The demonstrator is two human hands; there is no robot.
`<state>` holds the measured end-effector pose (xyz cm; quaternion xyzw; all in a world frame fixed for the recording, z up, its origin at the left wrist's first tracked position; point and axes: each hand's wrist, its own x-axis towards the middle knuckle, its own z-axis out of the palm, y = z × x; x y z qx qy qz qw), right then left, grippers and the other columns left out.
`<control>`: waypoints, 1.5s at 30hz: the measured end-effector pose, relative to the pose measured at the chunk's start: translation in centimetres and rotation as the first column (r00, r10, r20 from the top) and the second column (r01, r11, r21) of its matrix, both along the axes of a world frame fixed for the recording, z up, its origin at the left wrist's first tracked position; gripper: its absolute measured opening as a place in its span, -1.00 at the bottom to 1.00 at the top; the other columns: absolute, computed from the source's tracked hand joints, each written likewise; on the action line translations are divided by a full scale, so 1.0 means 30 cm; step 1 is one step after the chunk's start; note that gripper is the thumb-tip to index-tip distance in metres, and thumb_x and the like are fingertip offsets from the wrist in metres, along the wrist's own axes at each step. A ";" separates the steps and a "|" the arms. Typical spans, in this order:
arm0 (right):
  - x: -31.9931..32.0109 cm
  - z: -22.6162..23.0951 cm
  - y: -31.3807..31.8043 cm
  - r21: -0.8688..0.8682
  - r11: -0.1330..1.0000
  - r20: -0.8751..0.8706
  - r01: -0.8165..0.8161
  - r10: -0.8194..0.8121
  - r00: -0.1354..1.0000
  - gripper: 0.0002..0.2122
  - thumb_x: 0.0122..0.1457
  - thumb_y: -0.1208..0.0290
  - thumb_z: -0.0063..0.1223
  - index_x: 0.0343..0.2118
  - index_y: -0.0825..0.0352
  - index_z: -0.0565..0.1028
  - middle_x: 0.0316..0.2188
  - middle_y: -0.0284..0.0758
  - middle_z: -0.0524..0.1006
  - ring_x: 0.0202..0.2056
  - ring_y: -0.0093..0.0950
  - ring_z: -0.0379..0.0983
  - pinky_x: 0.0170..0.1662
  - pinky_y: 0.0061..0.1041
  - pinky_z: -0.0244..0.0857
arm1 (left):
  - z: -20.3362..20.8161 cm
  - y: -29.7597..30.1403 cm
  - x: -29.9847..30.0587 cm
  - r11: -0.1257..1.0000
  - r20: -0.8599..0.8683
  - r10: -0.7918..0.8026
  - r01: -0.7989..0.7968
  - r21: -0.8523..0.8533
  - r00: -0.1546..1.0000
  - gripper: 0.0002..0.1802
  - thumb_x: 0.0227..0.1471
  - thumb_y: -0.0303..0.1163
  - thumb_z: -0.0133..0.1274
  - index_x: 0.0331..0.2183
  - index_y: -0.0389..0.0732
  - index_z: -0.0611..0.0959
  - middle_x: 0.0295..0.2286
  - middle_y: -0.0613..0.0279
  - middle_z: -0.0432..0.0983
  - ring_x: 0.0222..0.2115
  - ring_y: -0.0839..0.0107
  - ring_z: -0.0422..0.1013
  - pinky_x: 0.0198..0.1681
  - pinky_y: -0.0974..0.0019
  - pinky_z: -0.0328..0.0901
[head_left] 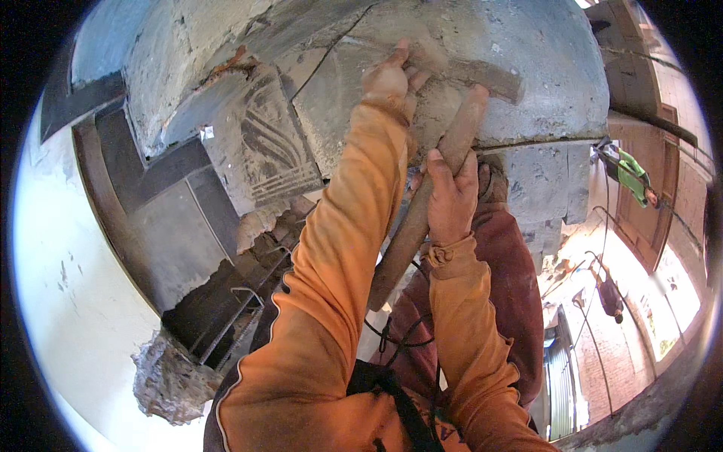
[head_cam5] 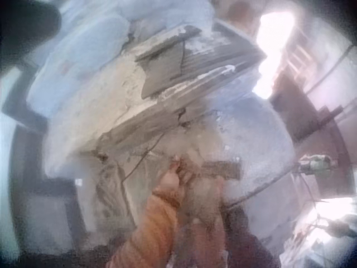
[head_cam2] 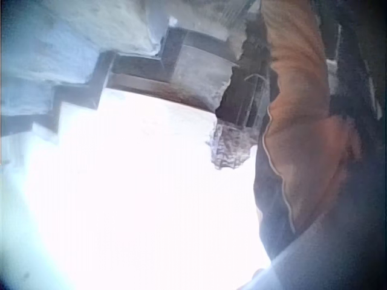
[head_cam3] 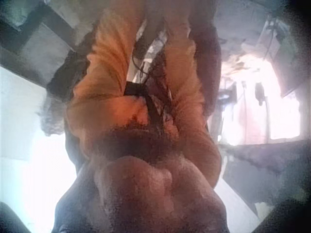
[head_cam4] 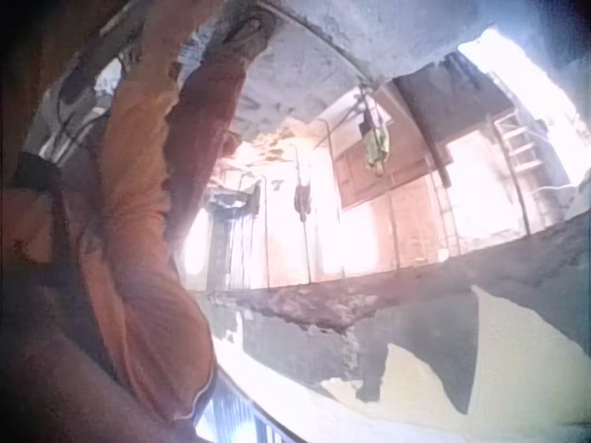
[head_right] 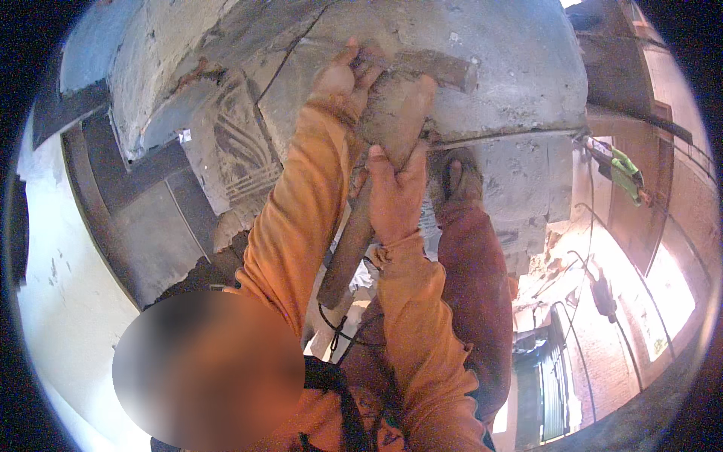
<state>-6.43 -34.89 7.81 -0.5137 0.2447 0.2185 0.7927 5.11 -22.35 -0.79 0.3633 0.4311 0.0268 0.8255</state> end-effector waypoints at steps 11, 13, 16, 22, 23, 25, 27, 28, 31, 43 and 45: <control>-0.054 -0.085 0.022 -0.025 0.973 0.061 0.230 -0.228 0.972 -0.81 0.18 0.44 -0.05 -0.17 0.30 0.30 -0.49 -0.35 0.41 -0.59 -0.54 0.36 -0.57 -0.54 0.31 | 0.060 -0.028 0.040 1.000 -0.064 0.017 -0.017 0.010 0.998 -0.73 0.18 -0.35 -0.11 -0.13 -0.31 0.43 -0.28 0.09 0.45 -0.27 0.21 0.43 -0.22 0.21 0.45; -0.046 -0.046 0.033 0.039 0.953 0.027 0.301 -0.302 0.953 -0.82 0.19 0.42 -0.05 -0.17 0.29 0.31 -0.51 -0.37 0.41 -0.61 -0.55 0.35 -0.60 -0.55 0.29 | 0.061 -0.014 0.030 0.999 -0.085 0.022 -0.019 0.043 0.996 -0.71 0.18 -0.32 -0.11 -0.13 -0.31 0.43 -0.28 0.07 0.46 -0.29 0.20 0.44 -0.24 0.21 0.46; -0.023 -0.044 0.016 -0.064 0.984 0.006 0.166 -0.166 0.986 -0.80 0.17 0.42 -0.04 -0.17 0.31 0.31 -0.46 -0.34 0.42 -0.60 -0.53 0.36 -0.56 -0.55 0.29 | -0.014 0.007 0.029 1.000 -0.059 -0.006 0.007 0.017 0.998 -0.68 0.16 -0.32 -0.07 -0.11 -0.32 0.43 -0.26 0.06 0.45 -0.29 0.17 0.45 -0.28 0.20 0.46; -0.016 -0.001 0.020 0.063 0.900 0.026 0.432 -0.434 0.900 -0.80 0.19 0.39 -0.04 -0.17 0.30 0.31 -0.50 -0.38 0.40 -0.61 -0.56 0.34 -0.60 -0.55 0.29 | 0.009 0.010 0.035 0.999 -0.096 0.029 -0.026 0.032 0.995 -0.65 0.11 -0.39 0.00 -0.10 -0.36 0.43 -0.22 0.07 0.44 -0.30 0.18 0.46 -0.32 0.21 0.47; -0.020 -0.033 0.021 -0.077 0.960 0.086 0.269 -0.262 0.961 -0.82 0.19 0.39 -0.05 -0.19 0.30 0.30 -0.51 -0.37 0.40 -0.62 -0.54 0.34 -0.60 -0.54 0.29 | 0.004 0.020 0.044 0.998 -0.127 0.029 -0.022 0.061 0.992 -0.66 0.11 -0.39 0.00 -0.10 -0.36 0.44 -0.22 0.08 0.45 -0.30 0.19 0.46 -0.32 0.21 0.47; -0.028 -0.096 -0.001 -0.228 0.971 0.099 0.072 -0.050 0.994 -0.83 0.19 0.39 -0.05 -0.21 0.29 0.30 -0.52 -0.36 0.39 -0.63 -0.52 0.34 -0.60 -0.53 0.30 | -0.007 0.018 0.034 0.999 -0.118 0.017 -0.014 0.031 0.993 -0.67 0.12 -0.40 -0.01 -0.10 -0.36 0.44 -0.23 0.09 0.45 -0.30 0.19 0.46 -0.30 0.22 0.47; -0.030 -0.052 -0.017 -0.046 0.986 0.036 0.162 -0.160 0.986 -0.85 0.18 0.40 -0.05 -0.23 0.29 0.30 -0.53 -0.35 0.38 -0.64 -0.51 0.34 -0.60 -0.51 0.30 | 0.012 0.038 0.036 0.998 -0.018 0.002 -0.003 -0.056 1.000 -0.68 0.12 -0.41 -0.03 -0.10 -0.37 0.43 -0.23 0.09 0.45 -0.29 0.18 0.45 -0.27 0.21 0.47; -0.027 -0.030 -0.013 0.128 0.950 -0.033 0.284 -0.282 0.959 -0.85 0.18 0.40 -0.05 -0.24 0.29 0.30 -0.53 -0.35 0.38 -0.64 -0.51 0.34 -0.61 -0.51 0.30 | 0.024 0.027 0.050 0.999 -0.047 0.037 -0.037 -0.002 0.998 -0.68 0.13 -0.41 -0.03 -0.11 -0.37 0.43 -0.23 0.09 0.44 -0.28 0.18 0.45 -0.26 0.20 0.47; -0.083 -0.146 0.039 -0.275 0.955 0.124 0.113 -0.082 0.989 -0.85 0.17 0.40 -0.05 -0.25 0.30 0.31 -0.53 -0.34 0.39 -0.64 -0.51 0.35 -0.61 -0.52 0.29 | 0.094 -0.034 0.046 0.994 -0.115 0.072 -0.062 0.089 0.991 -0.71 0.13 -0.42 -0.06 -0.12 -0.36 0.43 -0.22 0.09 0.43 -0.26 0.17 0.44 -0.22 0.14 0.46; -0.059 -0.097 -0.025 -0.246 0.969 0.051 -0.010 0.024 0.998 -0.84 0.19 0.37 -0.05 -0.23 0.28 0.29 -0.56 -0.38 0.38 -0.62 -0.51 0.36 -0.61 -0.50 0.31 | -0.044 0.065 0.014 0.998 -0.025 -0.003 0.001 -0.056 1.000 -0.76 0.15 -0.48 -0.11 -0.17 -0.42 0.41 -0.25 -0.05 0.42 -0.21 0.11 0.41 -0.23 0.18 0.51; -0.037 -0.058 -0.015 -0.090 0.983 -0.008 0.159 -0.161 0.987 -0.83 0.19 0.37 -0.05 -0.22 0.28 0.29 -0.56 -0.38 0.38 -0.62 -0.51 0.36 -0.61 -0.49 0.31 | 0.019 0.023 0.015 0.999 -0.034 0.034 -0.035 -0.034 0.999 -0.75 0.15 -0.49 -0.13 -0.16 -0.45 0.40 -0.23 -0.10 0.41 -0.18 0.09 0.40 -0.22 0.18 0.51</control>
